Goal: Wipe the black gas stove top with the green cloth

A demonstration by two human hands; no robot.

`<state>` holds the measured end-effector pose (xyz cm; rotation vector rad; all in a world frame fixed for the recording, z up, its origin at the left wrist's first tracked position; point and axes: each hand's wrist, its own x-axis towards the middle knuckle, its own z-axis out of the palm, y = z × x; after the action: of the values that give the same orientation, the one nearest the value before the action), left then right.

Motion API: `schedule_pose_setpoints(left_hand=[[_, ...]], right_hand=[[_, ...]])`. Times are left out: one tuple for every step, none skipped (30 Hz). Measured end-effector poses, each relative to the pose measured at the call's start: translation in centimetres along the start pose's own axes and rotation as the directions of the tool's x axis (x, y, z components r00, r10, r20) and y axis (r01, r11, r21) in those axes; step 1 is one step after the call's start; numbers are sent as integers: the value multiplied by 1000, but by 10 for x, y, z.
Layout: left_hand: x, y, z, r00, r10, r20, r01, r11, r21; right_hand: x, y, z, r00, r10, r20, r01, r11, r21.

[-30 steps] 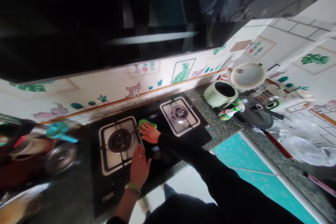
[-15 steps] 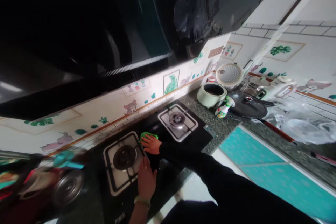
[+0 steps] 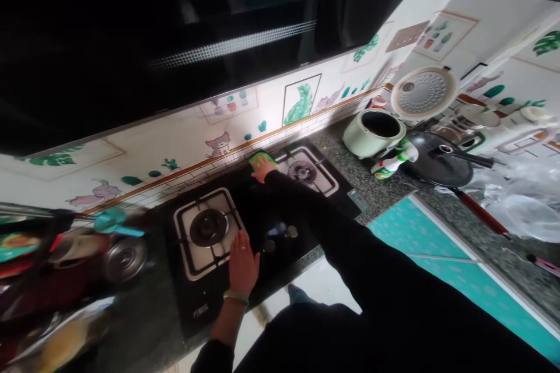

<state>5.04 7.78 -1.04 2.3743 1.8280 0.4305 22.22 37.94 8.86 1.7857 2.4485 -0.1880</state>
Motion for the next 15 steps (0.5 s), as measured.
schedule_pose_setpoints(left_hand=[[-1,2,-2,1000,-9,10,9,1000,-2],[-1,4,-3,1000,-19,21,19,1000,-1],[-2,7,-5,999,-29,34,29,1000,1],[-2,9,-7,998,-37,46,37,999,1],[-3,11,-9,997,-46,56,46,999,-1],[-3,13,-10,996,-57,64,57,998,-6],[-3,14,-12,995,-67,73,69,998,-15],[-3,15,-13,993,-78,83,80,996,-24],[-3,16,-15,992,-87,96,91,995,-34],[-3,16,-16,989,-95,111,100,994,-41],[-2,17,-18,987,-99,128,106,993,-47],[-2,17,-20,985,-99,144,108,993,-53],[-1,17,-22,983,-96,158,107,992,-60],[0,18,-24,981,-94,170,106,992,-67],[1,18,-25,979,-90,181,106,991,-77]], right_hand=[[3,13,-9,992,124,23,-124,992,-9],[5,24,-16,970,240,39,-239,971,-20],[7,31,-21,939,340,45,-338,940,-32],[8,34,-22,913,406,41,-405,914,-36],[10,32,-20,895,445,37,-444,895,-39],[11,25,-15,890,454,34,-452,891,-41],[12,14,-8,903,427,37,-425,904,-47],[11,-1,1,930,364,46,-361,931,-54],[10,-19,11,962,266,60,-263,963,-59],[7,-36,22,987,146,72,-142,988,-57],[3,-53,31,997,20,81,-16,999,-48],[-3,-67,40,992,-97,85,100,994,-38],[-10,-78,47,977,-195,84,197,980,-27],[-19,-85,53,959,-271,79,273,962,-20],[-31,-88,58,942,-329,74,330,944,-15]])
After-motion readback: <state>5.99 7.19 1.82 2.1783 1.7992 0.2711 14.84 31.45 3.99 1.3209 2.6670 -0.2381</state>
